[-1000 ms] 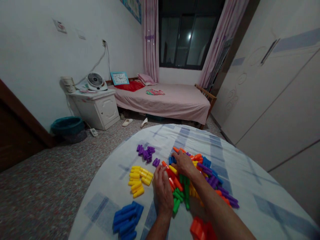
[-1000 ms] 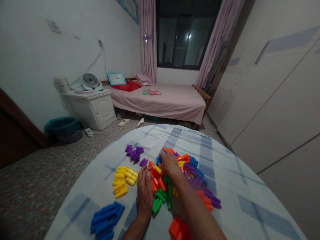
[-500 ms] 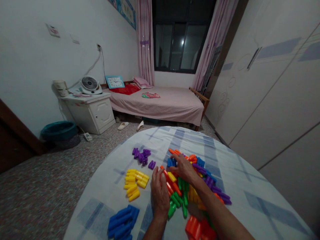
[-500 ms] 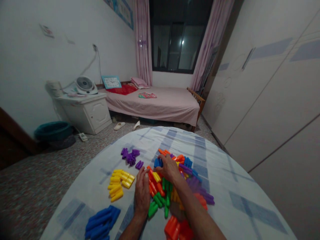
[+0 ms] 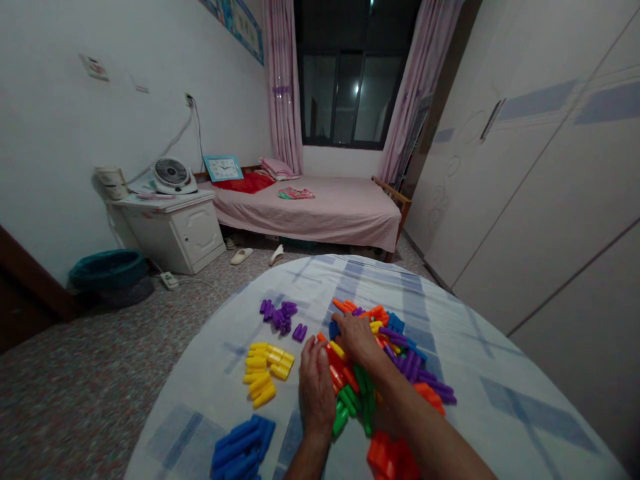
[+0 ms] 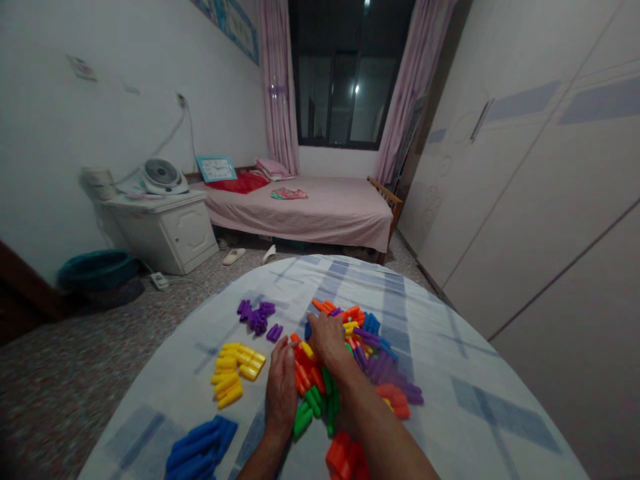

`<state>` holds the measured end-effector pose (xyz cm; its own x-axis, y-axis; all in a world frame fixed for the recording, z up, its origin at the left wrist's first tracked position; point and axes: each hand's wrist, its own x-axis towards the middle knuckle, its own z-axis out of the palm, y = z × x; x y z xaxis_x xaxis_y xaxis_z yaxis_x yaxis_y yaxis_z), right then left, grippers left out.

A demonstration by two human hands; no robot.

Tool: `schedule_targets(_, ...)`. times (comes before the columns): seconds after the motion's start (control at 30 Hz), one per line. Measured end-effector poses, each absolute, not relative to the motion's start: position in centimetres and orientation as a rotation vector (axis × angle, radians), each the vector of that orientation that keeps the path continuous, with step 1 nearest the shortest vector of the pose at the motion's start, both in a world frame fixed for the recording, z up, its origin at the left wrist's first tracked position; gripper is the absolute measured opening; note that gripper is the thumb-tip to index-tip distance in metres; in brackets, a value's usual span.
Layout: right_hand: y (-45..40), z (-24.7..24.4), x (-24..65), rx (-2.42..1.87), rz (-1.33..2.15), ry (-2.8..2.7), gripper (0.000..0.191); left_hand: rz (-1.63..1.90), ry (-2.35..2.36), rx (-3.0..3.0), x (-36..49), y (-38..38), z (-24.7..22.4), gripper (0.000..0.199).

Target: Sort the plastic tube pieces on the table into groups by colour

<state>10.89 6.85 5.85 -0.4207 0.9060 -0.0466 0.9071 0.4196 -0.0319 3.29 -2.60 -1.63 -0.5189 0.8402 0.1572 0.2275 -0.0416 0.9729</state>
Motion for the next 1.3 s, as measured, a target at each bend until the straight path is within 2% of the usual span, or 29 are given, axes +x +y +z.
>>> schedule_targets(0.1,6.9,5.7,11.2,1.675,-0.11,2.713,0.041,1.618,1.736,1.125,3.3,-2.6,-1.7,0.04)
schedule_targets(0.2,7.1,6.2,12.6,1.748,-0.282,2.918,0.043,1.632,1.733,1.119,3.3,-2.6,-1.6,0.039)
schedule_targets(0.3,7.8,7.5,15.7,1.962,-0.552,3.028,0.042,1.622,1.755,1.089,3.3,-2.7,-1.4,0.04)
schedule_targets(0.37,8.5,7.9,18.8,2.228,-0.609,2.966,0.043,1.614,1.764,1.083,3.3,-2.7,-1.3,0.041)
schedule_targets(0.47,9.7,6.8,24.6,2.568,-0.401,2.731,0.045,1.595,1.762,1.108,3.3,-2.7,-1.2,0.042)
schedule_targets(0.57,10.7,3.9,30.2,2.724,-0.186,2.456,0.047,1.587,1.764,1.108,3.3,-2.7,-1.1,0.042)
schedule_targets(0.73,10.8,0.1,34.7,2.653,-0.129,2.294,0.046,1.581,1.76,1.096,3.2,-2.8,-0.9,0.044)
schedule_targets(0.9,10.6,1.6,32.5,2.598,0.246,2.399,0.054,1.57,1.745,1.088,3.2,-2.8,-0.9,0.042)
schedule_targets(0.97,11.1,2.4,30.5,2.438,0.116,2.624,0.053,1.583,1.742,1.1,3.2,-2.8,-0.8,0.042)
schedule_targets(1.07,12.2,2.8,27.6,2.144,-0.291,2.807,0.056,1.598,1.739,1.083,3.3,-3.0,-0.6,0.042)
schedule_targets(1.2,13.4,2.2,25.7,1.967,-0.713,2.699,0.064,1.585,1.724,1.05,3.3,-3.1,-0.1,0.042)
schedule_targets(1.3,13.8,2.1,25.9,1.906,-0.819,2.703,0.067,1.578,1.714,1.062,3.3,-3.1,0.1,0.043)
